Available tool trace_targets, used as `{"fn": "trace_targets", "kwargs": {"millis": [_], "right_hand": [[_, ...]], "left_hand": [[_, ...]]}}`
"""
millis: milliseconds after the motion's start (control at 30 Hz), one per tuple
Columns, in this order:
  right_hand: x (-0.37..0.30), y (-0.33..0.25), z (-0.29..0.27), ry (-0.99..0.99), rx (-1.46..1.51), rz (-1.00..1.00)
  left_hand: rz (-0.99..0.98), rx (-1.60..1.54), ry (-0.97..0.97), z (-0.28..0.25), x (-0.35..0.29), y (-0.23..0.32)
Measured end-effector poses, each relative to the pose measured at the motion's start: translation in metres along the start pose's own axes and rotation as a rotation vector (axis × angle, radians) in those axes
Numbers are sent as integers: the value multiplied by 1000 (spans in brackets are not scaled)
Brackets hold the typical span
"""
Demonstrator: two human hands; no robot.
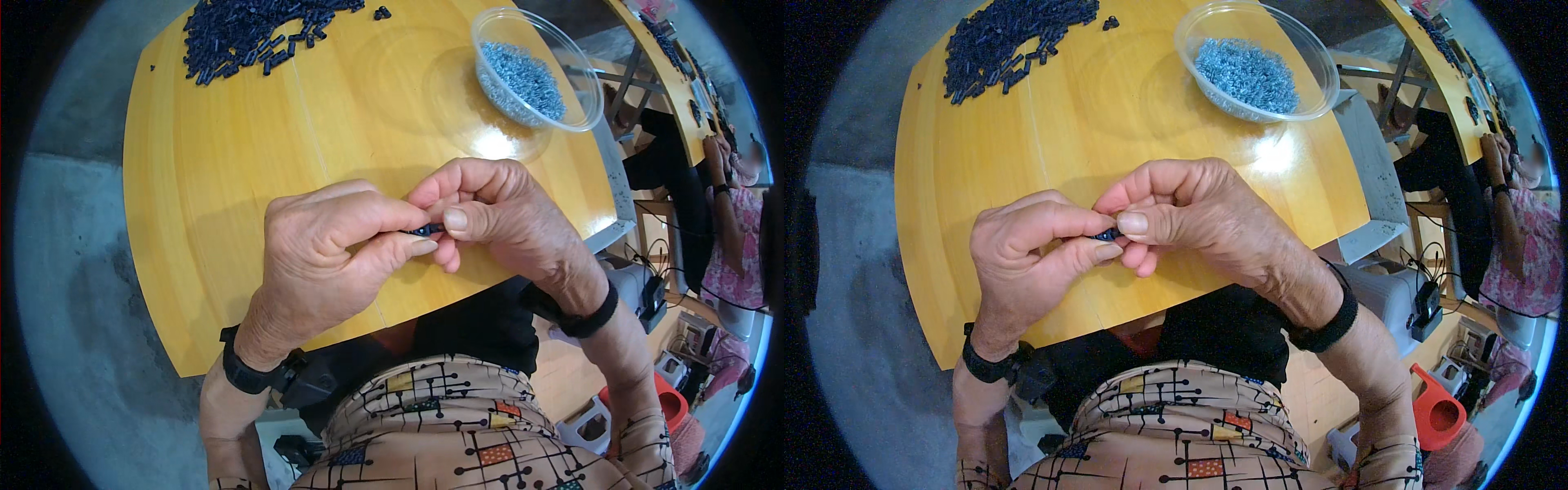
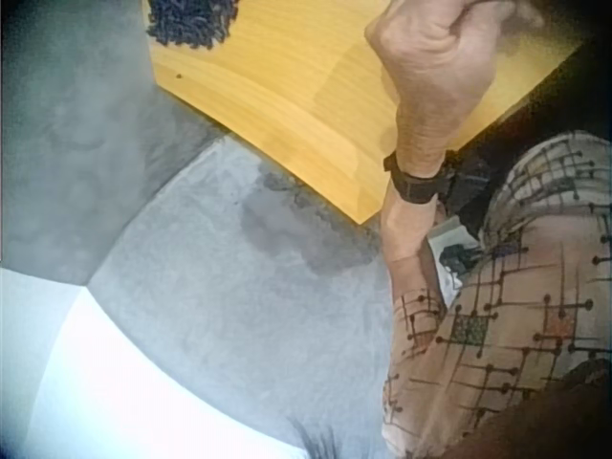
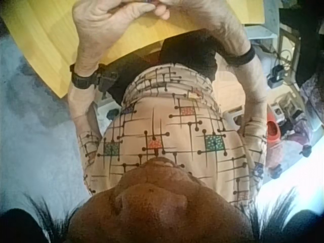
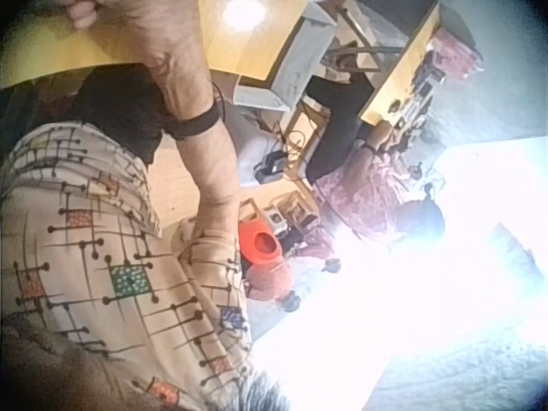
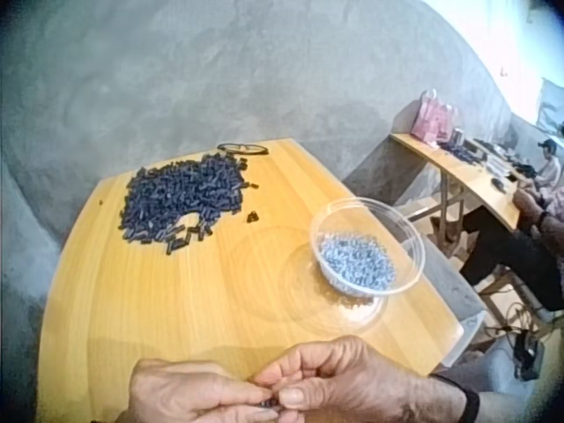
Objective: Assembling small blue and black plastic pieces into completed fastener components.
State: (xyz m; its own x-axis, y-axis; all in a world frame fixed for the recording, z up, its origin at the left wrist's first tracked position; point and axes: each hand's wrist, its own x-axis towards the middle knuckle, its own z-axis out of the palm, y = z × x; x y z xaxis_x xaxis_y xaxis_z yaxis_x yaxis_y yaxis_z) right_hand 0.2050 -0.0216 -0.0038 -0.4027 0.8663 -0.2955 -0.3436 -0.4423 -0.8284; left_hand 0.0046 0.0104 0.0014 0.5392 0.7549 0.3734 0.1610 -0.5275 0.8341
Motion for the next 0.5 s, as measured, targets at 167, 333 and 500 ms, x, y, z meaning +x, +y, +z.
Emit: {"fn": "trace_targets", "kwargs": {"millis": [167, 333, 500], "right_hand": [[1, 0, 1, -69, 50, 38], [2, 4, 5, -36, 122, 26], [2, 3, 6, -47, 142, 35]], "left_hand": [[-2, -5, -9, -2, 0, 4], [17, 29, 23, -2, 3, 8], [62, 79, 36, -3, 3, 8]]}}
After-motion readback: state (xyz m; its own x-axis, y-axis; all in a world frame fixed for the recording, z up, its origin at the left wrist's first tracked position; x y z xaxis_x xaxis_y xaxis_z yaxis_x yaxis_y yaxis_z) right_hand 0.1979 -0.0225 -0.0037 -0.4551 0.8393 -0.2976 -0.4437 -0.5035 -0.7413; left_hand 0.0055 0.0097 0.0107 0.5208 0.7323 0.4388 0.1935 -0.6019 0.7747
